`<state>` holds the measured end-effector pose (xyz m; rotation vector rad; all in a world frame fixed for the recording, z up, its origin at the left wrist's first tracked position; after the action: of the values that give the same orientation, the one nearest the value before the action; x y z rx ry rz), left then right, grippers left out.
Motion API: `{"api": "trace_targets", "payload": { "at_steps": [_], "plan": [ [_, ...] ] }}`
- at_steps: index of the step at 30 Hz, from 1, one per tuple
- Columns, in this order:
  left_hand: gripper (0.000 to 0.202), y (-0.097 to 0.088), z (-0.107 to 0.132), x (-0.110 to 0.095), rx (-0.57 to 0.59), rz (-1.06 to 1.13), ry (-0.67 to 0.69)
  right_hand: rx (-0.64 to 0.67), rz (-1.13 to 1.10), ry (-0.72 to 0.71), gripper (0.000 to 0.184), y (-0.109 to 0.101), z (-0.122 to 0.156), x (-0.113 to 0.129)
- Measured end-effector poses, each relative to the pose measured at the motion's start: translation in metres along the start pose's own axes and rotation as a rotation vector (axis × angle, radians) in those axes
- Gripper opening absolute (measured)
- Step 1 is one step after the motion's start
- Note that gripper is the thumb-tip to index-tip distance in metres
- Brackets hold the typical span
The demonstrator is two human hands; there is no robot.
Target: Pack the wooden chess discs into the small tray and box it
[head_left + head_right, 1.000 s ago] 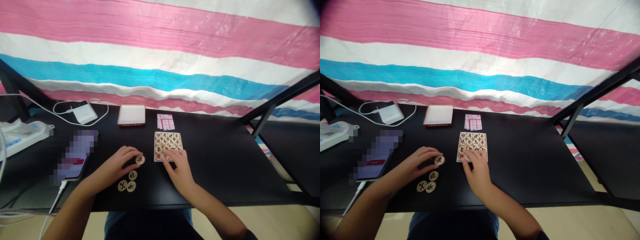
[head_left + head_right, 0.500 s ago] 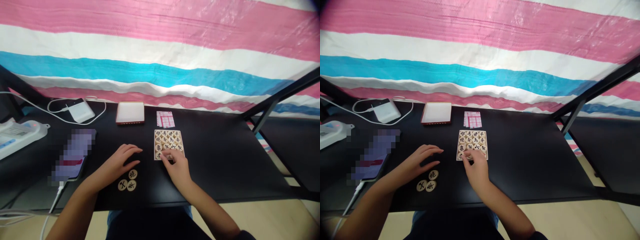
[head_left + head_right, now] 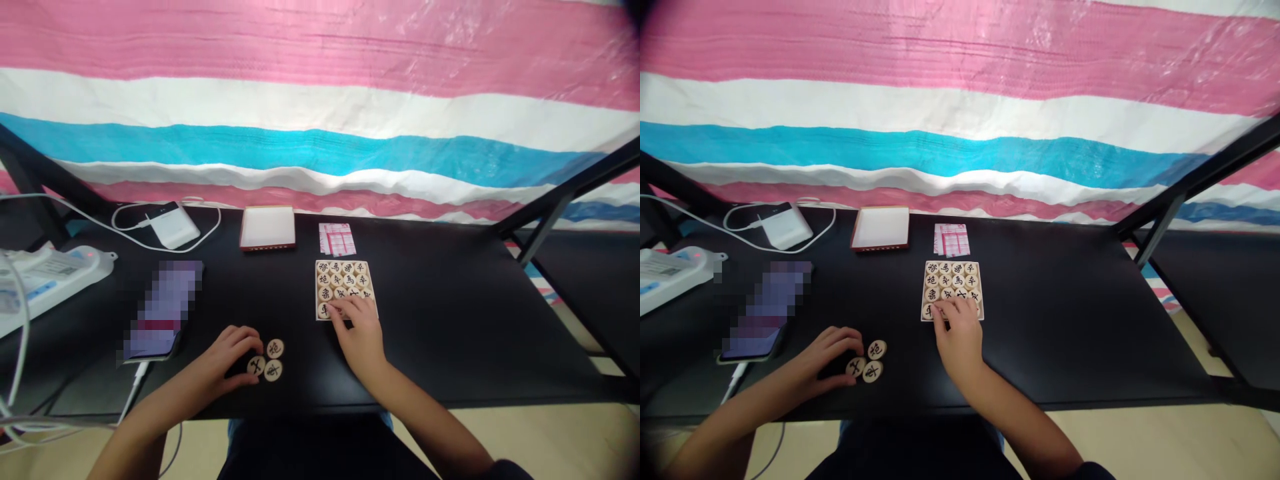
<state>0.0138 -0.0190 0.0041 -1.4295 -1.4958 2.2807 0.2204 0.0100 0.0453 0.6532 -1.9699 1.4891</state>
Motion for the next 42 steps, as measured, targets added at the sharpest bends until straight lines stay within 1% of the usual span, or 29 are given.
{"api": "trace_targets", "payload": {
  "at_steps": [2,4,5,7,9,10,13,15,17,19,21,23,25,27,29,31,34,36,37,39,42],
  "plan": [
    [0.017,0.002,0.001,0.002,0.010,0.018,0.002,0.000,-0.034,0.006,0.017,-0.005,-0.001,0.003],
    [0.018,-0.001,0.001,0.002,-0.012,0.026,0.008,0.011,-0.091,0.000,0.015,-0.009,0.000,0.009],
    [0.019,-0.006,0.001,0.001,-0.038,0.021,0.004,0.034,-0.130,-0.009,0.015,-0.009,0.001,0.013],
    [0.022,-0.019,-0.002,-0.004,-0.115,-0.002,-0.004,0.121,-0.214,-0.023,0.014,-0.002,0.004,0.022],
    [0.026,-0.034,-0.010,-0.016,-0.208,-0.031,0.009,0.235,-0.281,-0.010,0.012,0.010,0.008,0.029],
    [0.027,-0.040,-0.016,-0.025,-0.236,-0.035,0.028,0.295,-0.305,0.011,0.012,0.017,0.010,0.031],
    [0.028,-0.043,-0.040,-0.052,-0.232,-0.030,0.106,0.437,-0.375,0.095,0.016,0.035,0.016,0.032],
    [0.026,-0.042,-0.054,-0.066,-0.228,-0.041,0.161,0.477,-0.428,0.152,0.012,0.039,0.016,0.029],
    [0.028,-0.041,-0.063,-0.074,-0.230,-0.053,0.206,0.466,-0.466,0.207,0.011,0.034,0.014,0.021],
    [0.034,-0.041,-0.066,-0.073,-0.245,-0.075,0.214,0.399,-0.453,0.255,0.012,0.023,0.009,0.008],
    [0.038,-0.042,-0.065,-0.064,-0.263,-0.107,0.185,0.276,-0.369,0.297,0.013,0.005,0.003,-0.010],
    [0.034,-0.041,-0.059,-0.053,-0.275,-0.129,0.166,0.162,-0.242,0.305,0.012,-0.010,-0.001,-0.025],
    [0.032,-0.034,-0.053,-0.038,-0.229,-0.147,0.129,0.123,-0.126,0.269,0.014,-0.015,-0.003,-0.031],
    [0.032,-0.026,-0.046,-0.028,-0.177,-0.145,0.126,0.125,-0.043,0.222,0.016,-0.014,-0.004,-0.032],
    [0.031,-0.017,-0.041,-0.022,-0.112,-0.128,0.115,0.109,0.015,0.199,0.014,-0.014,-0.004,-0.031],
    [0.031,-0.011,-0.037,-0.021,-0.056,-0.108,0.117,0.080,0.047,0.185,0.007,-0.016,-0.003,-0.030],
    [0.030,-0.007,-0.035,-0.024,0.017,-0.079,0.133,0.073,0.063,0.142,0.006,-0.015,-0.002,-0.024],
    [0.031,-0.006,-0.033,-0.023,0.037,-0.061,0.129,0.076,0.066,0.114,0.005,-0.014,0.000,-0.022],
    [0.033,-0.005,-0.032,-0.022,0.035,-0.051,0.130,0.072,0.067,0.107,0.006,-0.013,0.001,-0.021],
    [0.045,-0.003,-0.028,-0.018,0.028,-0.035,0.127,0.056,0.067,0.108,0.007,-0.014,0.002,-0.020],
    [0.063,0.009,-0.022,-0.015,0.058,-0.011,0.135,0.041,0.069,0.119,0.008,-0.016,0.002,-0.019]
  ]
}}
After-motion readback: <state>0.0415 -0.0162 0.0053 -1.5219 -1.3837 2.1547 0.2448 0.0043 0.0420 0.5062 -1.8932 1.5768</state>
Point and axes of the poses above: each hand's wrist, its own z-axis away from the middle knuckle, its own y-axis out of the palm, x = y × z, the point moved 10 cm from there along -z, towards the middle knuckle, and after that the axes turned 8 degrees about y, right-handed, at the moved point
